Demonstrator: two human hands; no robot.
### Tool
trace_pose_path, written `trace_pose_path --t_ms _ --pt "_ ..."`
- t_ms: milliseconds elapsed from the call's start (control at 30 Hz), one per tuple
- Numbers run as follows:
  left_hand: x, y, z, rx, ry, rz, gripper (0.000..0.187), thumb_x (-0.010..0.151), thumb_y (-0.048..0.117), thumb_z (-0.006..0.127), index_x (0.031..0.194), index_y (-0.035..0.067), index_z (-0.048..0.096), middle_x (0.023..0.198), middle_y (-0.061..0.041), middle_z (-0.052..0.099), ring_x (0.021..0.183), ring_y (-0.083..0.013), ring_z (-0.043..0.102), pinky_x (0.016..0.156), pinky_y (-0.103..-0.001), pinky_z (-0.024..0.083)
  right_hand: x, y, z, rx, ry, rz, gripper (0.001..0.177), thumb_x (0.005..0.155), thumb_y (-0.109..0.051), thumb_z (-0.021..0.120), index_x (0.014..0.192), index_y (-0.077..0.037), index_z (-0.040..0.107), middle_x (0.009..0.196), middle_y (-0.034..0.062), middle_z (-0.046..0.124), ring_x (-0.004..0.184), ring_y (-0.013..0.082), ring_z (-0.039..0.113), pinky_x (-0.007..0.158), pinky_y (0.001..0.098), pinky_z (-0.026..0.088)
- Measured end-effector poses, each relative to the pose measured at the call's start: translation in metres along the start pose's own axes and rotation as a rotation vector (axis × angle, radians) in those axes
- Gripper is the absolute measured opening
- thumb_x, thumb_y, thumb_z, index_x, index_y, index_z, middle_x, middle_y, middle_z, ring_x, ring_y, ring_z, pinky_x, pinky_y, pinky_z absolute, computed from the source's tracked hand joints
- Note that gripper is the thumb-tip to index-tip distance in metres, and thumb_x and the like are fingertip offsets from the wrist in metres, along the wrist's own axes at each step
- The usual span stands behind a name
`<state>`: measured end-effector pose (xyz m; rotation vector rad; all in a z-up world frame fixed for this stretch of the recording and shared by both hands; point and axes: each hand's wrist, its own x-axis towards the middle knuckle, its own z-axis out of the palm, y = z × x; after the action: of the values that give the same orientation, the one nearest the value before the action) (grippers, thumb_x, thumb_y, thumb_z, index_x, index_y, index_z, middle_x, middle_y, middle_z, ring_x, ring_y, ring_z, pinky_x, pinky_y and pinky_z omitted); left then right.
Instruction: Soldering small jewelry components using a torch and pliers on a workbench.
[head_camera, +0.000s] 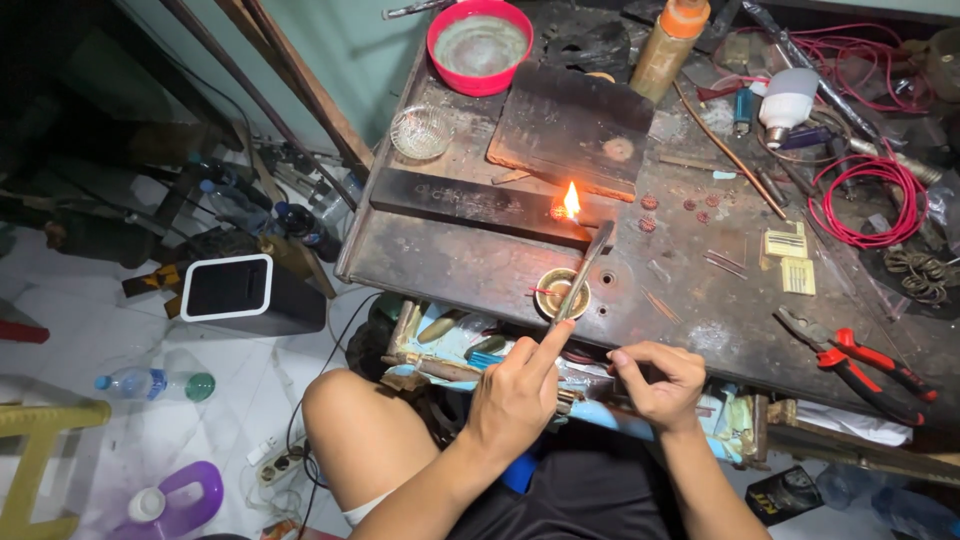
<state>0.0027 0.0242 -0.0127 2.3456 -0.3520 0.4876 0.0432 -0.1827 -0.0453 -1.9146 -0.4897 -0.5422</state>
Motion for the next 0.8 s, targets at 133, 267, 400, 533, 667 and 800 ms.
trace_pose_path --t_ms 133,267,400,533,667,800 --pt "0.001 -0.002 -0.002 -0.004 0.023 -0.003 0.056 0.092 -0.001 0.055 0.145 0.019 0.058 0.079 -0.008 0.049 0.053 -0.0362 0.053 0.052 -0.047 0.048 0.001 0.001 0.001 0.012 0.004 -0.015 0.019 0.089 -0.008 0.071 0.071 -0.005 0.073 0.065 0.0027 0.073 0.053 0.0119 0.067 0.055 0.0217 0.051" --pt "0.003 -0.002 -0.003 0.012 0.018 0.016 0.058 0.091 -0.002 0.058 0.145 0.018 0.057 0.079 -0.007 0.049 0.053 -0.0334 0.053 0.051 -0.045 0.049 -0.001 0.004 0.001 0.014 0.012 -0.015 0.018 0.089 -0.007 0.072 0.071 -0.004 0.073 0.066 0.0041 0.073 0.054 0.0128 0.068 0.055 0.0220 0.051" --pt "0.005 -0.001 -0.008 -0.025 0.035 0.051 0.056 0.094 -0.003 0.057 0.146 0.017 0.057 0.080 -0.008 0.050 0.055 -0.0338 0.054 0.054 -0.045 0.049 -0.003 0.007 0.000 -0.004 0.022 -0.021 0.018 0.089 -0.006 0.072 0.071 -0.004 0.073 0.069 0.0047 0.074 0.056 0.0132 0.069 0.056 0.0224 0.052" --pt "0.017 -0.003 -0.050 -0.104 0.121 0.138 0.046 0.097 -0.008 0.051 0.140 0.004 0.059 0.088 -0.011 0.062 0.064 -0.0281 0.053 0.073 -0.043 0.048 -0.003 0.006 -0.001 0.000 0.023 -0.011 0.018 0.089 -0.008 0.073 0.071 -0.005 0.073 0.066 0.0028 0.073 0.054 0.0120 0.067 0.055 0.0218 0.050" --pt "0.013 -0.024 -0.112 0.139 0.432 0.067 0.028 0.102 -0.001 0.055 0.128 -0.008 0.064 0.121 -0.017 0.074 0.088 -0.0229 0.073 0.078 -0.032 0.060 -0.003 0.008 -0.001 0.018 0.029 -0.021 0.016 0.087 -0.006 0.074 0.071 -0.004 0.073 0.067 0.0032 0.073 0.054 0.0115 0.067 0.053 0.0213 0.050" --pt "0.034 -0.070 -0.158 0.090 0.865 -0.054 0.031 0.108 -0.006 0.051 0.135 -0.020 0.059 0.047 -0.003 0.055 0.042 -0.0182 0.059 0.058 -0.027 0.052 0.006 0.005 0.000 0.156 0.063 -0.021 0.018 0.085 -0.008 0.078 0.067 -0.011 0.077 0.047 0.0026 0.066 0.037 0.0171 0.058 0.041 0.0272 0.047"
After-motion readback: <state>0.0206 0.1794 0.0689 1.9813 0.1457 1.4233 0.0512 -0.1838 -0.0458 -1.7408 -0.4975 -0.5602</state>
